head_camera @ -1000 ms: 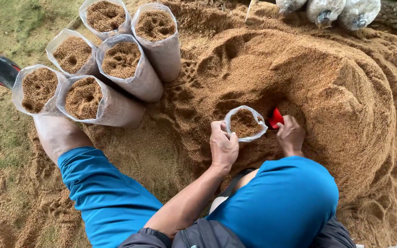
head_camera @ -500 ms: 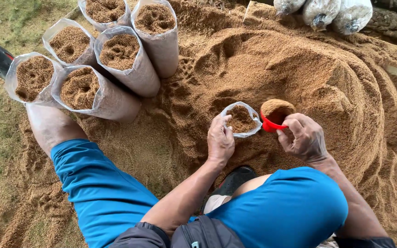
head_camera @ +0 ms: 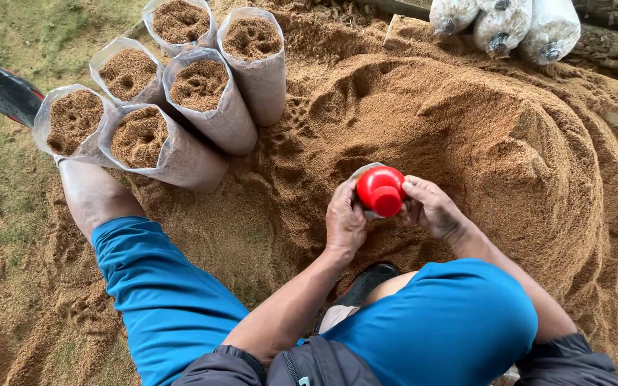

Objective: Filling plastic bags with substrate using a scoop and packing it down by hand

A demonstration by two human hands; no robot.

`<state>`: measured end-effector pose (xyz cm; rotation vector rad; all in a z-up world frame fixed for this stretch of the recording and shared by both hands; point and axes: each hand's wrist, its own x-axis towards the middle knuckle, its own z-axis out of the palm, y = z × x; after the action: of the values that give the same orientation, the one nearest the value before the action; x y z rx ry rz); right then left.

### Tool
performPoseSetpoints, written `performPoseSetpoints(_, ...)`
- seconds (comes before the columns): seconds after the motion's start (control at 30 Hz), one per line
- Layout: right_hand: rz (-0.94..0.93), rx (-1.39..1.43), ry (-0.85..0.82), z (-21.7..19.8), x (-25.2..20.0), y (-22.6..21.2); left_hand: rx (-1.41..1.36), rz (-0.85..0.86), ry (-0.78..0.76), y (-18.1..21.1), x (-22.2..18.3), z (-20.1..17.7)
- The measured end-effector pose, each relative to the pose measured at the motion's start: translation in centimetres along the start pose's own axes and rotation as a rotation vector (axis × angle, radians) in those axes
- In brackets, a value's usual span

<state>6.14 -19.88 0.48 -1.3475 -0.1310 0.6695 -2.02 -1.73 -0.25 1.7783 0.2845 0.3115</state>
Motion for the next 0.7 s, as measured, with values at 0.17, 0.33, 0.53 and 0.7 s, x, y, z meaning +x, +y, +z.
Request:
performPoseSetpoints(0.17,-0.031,0.246,0.161,1.0,-2.9,-2.7,0.168,-0.053,-0.044,-0.6,0.0,0.0)
performPoseSetpoints(0.33,-0.201,0.185,0.425,-4.2,-4.0,1.5,0.235,-0.071,-0.186,0.0,0.3,0.0)
performPoseSetpoints(0.53,-0.040,-0.620,0.703,-11.2,-2.9,11.4,0.140,-0.136,-0.155,1.9,0.8,-0.5)
performPoseSetpoints(0.7,-0.237,-1.219,0.704,-7.1,-1.6,6.5,0.000,-0.412,0.060,-0.8,2.1,0.3)
